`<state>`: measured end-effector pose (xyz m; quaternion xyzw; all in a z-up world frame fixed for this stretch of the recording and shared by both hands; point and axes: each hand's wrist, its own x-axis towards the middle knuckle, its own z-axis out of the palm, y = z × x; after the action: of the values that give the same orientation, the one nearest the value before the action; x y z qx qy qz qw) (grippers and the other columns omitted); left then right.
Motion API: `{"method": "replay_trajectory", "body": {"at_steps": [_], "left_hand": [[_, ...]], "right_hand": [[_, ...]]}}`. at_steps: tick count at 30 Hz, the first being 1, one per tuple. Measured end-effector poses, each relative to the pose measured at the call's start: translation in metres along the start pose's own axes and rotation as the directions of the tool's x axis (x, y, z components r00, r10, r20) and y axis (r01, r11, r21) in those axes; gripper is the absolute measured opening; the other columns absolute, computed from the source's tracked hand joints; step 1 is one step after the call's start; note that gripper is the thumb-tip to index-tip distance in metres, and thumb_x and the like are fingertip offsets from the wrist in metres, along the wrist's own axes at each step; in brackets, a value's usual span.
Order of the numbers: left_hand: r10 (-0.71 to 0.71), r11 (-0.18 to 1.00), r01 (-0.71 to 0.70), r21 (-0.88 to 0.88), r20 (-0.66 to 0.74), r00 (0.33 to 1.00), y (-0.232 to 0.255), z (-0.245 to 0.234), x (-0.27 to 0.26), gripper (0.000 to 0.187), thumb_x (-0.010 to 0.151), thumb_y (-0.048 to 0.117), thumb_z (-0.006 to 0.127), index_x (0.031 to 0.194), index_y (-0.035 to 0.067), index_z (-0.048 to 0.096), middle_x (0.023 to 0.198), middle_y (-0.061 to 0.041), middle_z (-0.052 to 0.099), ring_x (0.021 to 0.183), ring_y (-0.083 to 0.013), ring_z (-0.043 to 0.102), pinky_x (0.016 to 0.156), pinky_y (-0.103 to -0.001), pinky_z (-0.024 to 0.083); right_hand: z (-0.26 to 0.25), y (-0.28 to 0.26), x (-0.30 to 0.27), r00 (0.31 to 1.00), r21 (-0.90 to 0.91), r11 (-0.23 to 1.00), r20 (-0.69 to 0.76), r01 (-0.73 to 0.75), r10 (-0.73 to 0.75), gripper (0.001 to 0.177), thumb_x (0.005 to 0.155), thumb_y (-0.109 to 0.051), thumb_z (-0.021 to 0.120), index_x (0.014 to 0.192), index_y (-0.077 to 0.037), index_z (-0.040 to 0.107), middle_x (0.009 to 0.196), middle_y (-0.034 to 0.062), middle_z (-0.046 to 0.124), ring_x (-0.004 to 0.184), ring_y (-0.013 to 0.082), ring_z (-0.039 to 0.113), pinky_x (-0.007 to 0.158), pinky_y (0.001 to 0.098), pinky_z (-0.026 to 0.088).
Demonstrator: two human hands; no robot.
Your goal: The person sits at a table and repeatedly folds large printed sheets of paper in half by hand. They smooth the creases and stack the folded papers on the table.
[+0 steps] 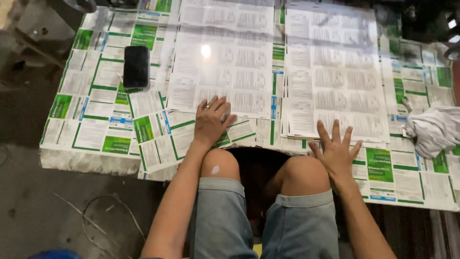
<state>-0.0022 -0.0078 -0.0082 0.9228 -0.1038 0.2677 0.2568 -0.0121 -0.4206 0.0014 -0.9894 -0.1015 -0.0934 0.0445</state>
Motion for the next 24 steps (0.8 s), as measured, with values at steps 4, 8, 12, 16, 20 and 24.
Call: {"method": "replay_trajectory", "body": {"at_steps": [4,8,12,16,20,24], "left_hand": [[0.013,1.000,-0.013,0.018,-0.008,1.000,0.003,-0.006,0.004,0.037,0.092,0.036,0.076,0.115,0.007,0.071,0.134,-0.012,0.067,0.132,-0.0342,0.058,0.111,-0.055,0.039],[0.000,1.000,0.000,0.018,-0.006,1.000,0.003,-0.005,0.004,0.037,0.091,0.038,0.076,0.113,0.008,0.071,0.134,-0.011,0.067,0.132,-0.0334,0.059,0.111,-0.054,0.039],[0.005,0.999,-0.004,0.037,-0.006,1.000,0.002,-0.002,0.005,0.038,0.091,0.038,0.077,0.114,0.009,0.071,0.134,-0.010,0.068,0.131,-0.0333,0.059,0.111,-0.054,0.039],[0.016,0.999,-0.016,0.044,-0.006,1.000,0.000,-0.001,0.004,0.039,0.090,0.039,0.077,0.114,0.009,0.072,0.133,-0.011,0.068,0.131,-0.0335,0.059,0.111,-0.054,0.039],[0.045,0.997,-0.044,0.060,-0.017,0.999,-0.002,0.002,0.002,0.038,0.090,0.039,0.078,0.114,0.009,0.072,0.132,-0.012,0.069,0.129,-0.0347,0.061,0.110,-0.054,0.040],[0.073,0.994,-0.072,0.077,-0.020,0.997,-0.005,0.006,0.000,0.039,0.091,0.039,0.078,0.115,0.009,0.072,0.132,-0.011,0.068,0.127,-0.0355,0.062,0.108,-0.055,0.041]], "right_hand": [[-0.002,0.003,0.020,0.996,0.089,0.996,0.085,-0.029,0.021,0.085,0.087,-0.078,0.042,0.162,-0.042,0.024,0.172,0.0141,0.012,0.151,0.0572,0.006,0.107,0.0843,0.000],[-0.004,0.005,0.051,0.981,0.081,0.995,0.189,-0.056,0.040,0.086,0.087,-0.081,0.038,0.162,-0.043,0.018,0.173,0.0125,0.006,0.153,0.0550,0.002,0.108,0.0839,-0.001],[0.000,0.005,0.080,0.972,0.055,0.995,0.225,-0.080,0.066,0.091,0.084,-0.083,0.038,0.163,-0.045,0.014,0.173,0.0109,0.004,0.154,0.0534,0.000,0.110,0.0829,-0.001],[0.000,0.003,0.108,0.966,0.051,0.994,0.247,-0.093,0.078,0.092,0.084,-0.083,0.038,0.163,-0.044,0.013,0.173,0.0110,0.002,0.154,0.0523,-0.002,0.111,0.0819,-0.004],[-0.001,-0.002,0.134,0.954,0.075,0.990,0.286,-0.117,0.091,0.094,0.085,-0.082,0.037,0.164,-0.041,0.008,0.174,0.0104,-0.005,0.155,0.0511,-0.009,0.112,0.0806,-0.007],[0.001,0.000,0.161,0.936,0.072,0.989,0.338,-0.130,0.098,0.100,0.084,-0.086,0.033,0.165,-0.037,0.002,0.173,0.0071,-0.011,0.157,0.0471,-0.012,0.114,0.0799,-0.008]]}}
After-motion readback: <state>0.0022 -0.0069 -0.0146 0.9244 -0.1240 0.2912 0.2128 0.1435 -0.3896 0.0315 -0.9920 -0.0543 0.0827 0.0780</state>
